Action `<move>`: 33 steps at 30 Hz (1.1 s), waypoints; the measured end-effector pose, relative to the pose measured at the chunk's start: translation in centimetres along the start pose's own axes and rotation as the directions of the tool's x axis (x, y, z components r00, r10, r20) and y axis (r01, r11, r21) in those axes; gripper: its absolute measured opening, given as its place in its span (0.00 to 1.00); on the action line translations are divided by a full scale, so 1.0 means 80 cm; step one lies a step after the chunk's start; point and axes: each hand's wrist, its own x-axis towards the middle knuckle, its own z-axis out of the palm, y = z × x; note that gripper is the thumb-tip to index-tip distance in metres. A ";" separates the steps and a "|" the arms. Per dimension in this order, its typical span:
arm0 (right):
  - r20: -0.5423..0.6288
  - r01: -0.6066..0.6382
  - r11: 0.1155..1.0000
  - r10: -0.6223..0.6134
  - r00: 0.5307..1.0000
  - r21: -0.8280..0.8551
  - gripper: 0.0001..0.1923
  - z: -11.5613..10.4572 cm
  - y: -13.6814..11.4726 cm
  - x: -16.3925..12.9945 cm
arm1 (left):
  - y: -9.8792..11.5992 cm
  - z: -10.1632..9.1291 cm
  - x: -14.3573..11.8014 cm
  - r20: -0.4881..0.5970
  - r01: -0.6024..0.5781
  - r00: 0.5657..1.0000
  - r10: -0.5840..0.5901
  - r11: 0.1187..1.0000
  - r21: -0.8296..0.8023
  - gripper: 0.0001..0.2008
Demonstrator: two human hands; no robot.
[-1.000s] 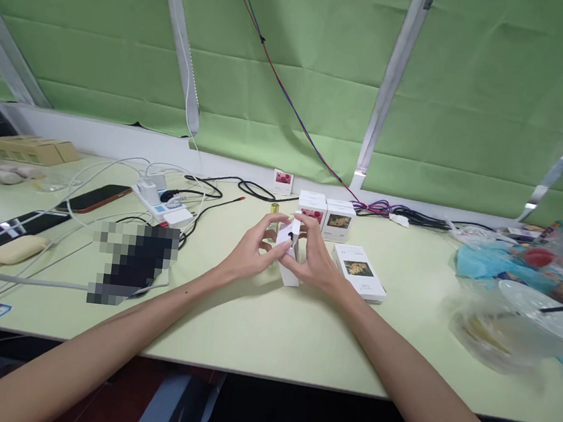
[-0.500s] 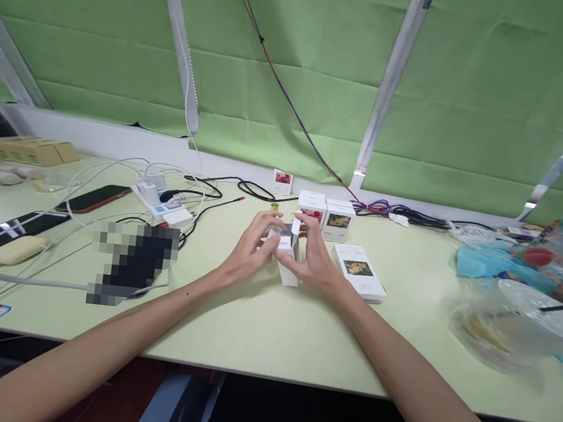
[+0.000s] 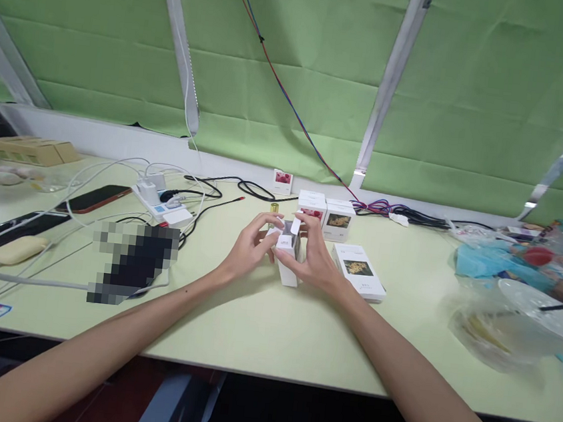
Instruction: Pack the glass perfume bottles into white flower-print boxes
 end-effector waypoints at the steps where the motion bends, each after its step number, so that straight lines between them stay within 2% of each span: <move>1: 0.001 0.001 1.000 -0.001 1.000 0.001 0.37 0.000 0.000 0.000 | 0.000 -0.001 0.001 0.010 0.001 1.000 -0.001 1.000 -0.011 0.13; 12: -0.014 0.022 1.000 -0.022 1.000 -0.021 0.36 0.001 0.005 0.000 | 0.003 -0.004 0.001 0.177 0.013 0.984 -0.010 1.000 -0.019 0.26; 17: -0.024 0.057 0.998 -0.058 0.998 -0.037 0.40 -0.001 0.005 0.001 | 0.005 -0.004 0.000 0.199 0.012 0.980 -0.015 1.000 0.017 0.29; 25: -0.002 -0.038 0.994 0.038 0.999 -0.106 0.46 -0.001 0.002 0.000 | 0.008 -0.005 -0.001 0.217 0.010 0.976 -0.013 1.000 0.015 0.28; 33: -0.049 -0.019 0.996 0.015 0.999 -0.085 0.42 0.000 0.002 0.001 | 0.002 -0.004 0.000 0.239 0.057 0.970 -0.053 0.998 -0.008 0.33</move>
